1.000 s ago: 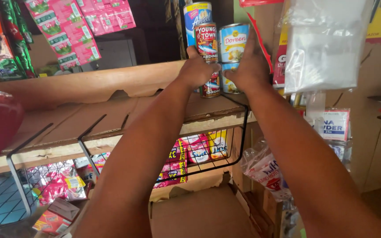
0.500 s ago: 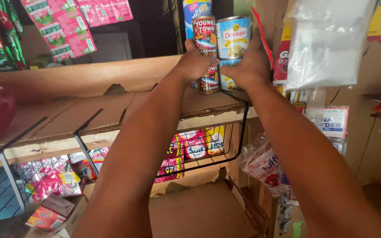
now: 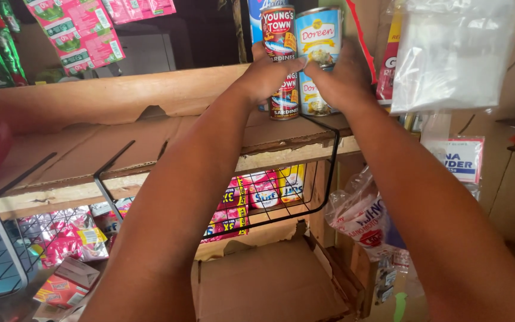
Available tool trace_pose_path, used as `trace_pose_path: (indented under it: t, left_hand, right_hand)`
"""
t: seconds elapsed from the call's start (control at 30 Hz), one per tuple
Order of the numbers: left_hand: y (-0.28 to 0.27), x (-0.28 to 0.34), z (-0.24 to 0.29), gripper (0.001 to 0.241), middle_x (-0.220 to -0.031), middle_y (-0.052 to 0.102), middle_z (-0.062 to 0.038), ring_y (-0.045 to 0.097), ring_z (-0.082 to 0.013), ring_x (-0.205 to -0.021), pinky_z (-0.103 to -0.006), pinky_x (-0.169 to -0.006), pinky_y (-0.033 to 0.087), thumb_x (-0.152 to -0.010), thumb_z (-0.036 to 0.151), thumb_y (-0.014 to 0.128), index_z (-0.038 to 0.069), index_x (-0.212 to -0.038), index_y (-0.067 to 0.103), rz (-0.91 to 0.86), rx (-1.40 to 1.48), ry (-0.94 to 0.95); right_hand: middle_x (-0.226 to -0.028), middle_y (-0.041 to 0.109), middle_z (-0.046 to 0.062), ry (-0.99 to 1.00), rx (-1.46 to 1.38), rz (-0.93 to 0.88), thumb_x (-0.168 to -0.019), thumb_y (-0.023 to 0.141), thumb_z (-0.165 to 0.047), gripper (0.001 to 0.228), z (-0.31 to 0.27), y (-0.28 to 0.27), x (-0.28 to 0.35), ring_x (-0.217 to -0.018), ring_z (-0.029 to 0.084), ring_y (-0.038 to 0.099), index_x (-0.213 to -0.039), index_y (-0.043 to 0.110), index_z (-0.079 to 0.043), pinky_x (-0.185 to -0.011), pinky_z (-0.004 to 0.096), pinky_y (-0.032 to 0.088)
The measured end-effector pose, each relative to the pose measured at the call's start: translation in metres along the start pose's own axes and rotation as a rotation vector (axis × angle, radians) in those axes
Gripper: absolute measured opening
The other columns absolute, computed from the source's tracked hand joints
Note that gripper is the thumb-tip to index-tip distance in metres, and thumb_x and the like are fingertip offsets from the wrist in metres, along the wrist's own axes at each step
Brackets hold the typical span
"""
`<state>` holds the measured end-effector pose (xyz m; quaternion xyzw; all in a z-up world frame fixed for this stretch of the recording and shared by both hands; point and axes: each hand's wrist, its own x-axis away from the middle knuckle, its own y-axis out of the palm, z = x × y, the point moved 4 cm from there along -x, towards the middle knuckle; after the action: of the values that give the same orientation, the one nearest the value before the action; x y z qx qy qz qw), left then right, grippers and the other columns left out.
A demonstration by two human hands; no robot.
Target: Arranging and sorting canned goods on shelves in a grocery store.
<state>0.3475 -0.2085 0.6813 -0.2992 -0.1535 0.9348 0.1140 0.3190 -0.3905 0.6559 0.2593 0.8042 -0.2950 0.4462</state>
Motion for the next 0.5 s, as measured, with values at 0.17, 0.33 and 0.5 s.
trace_pose_path:
  t: [0.17, 0.33, 0.5]
  left_hand:
    - [0.005, -0.003, 0.001, 0.094, -0.125, 0.062, -0.021, 0.069, -0.0301, -0.115, -0.0456, -0.091, 0.062, -0.081, 0.038, 0.076, 0.005, -0.14, 0.011, -0.021, 0.159, 0.039]
    - [0.005, -0.011, -0.007, 0.096, -0.127, 0.063, -0.023, 0.07, -0.03, -0.116, -0.0426, -0.094, 0.062, -0.084, 0.046, 0.074, 0.0, -0.141, 0.011, -0.004, 0.191, 0.111]
    - [0.002, -0.003, 0.0, 0.102, -0.129, 0.066, -0.023, 0.07, -0.0275, -0.118, -0.0377, -0.099, 0.057, -0.087, 0.057, 0.066, -0.003, -0.145, 0.007, 0.013, 0.024, 0.116]
  right_hand:
    - [-0.132, 0.063, 0.022, 0.1, -0.008, -0.001, -0.089, 0.079, -0.059, 0.084, 0.001, 0.002, -0.001, -0.124, 0.034, 0.062, -0.139, 0.046, 0.0, -0.101, 0.045, 0.048]
    - [-0.127, 0.066, 0.019, 0.084, -0.105, 0.057, -0.088, 0.079, -0.064, 0.092, 0.009, 0.004, -0.005, -0.117, 0.027, 0.067, -0.137, 0.041, 0.003, -0.098, 0.039, 0.052]
    - [-0.131, 0.067, 0.017, 0.028, -0.243, 0.047, -0.089, 0.08, -0.06, 0.092, 0.007, 0.002, -0.005, -0.121, 0.025, 0.068, -0.142, 0.04, 0.004, -0.102, 0.038, 0.053]
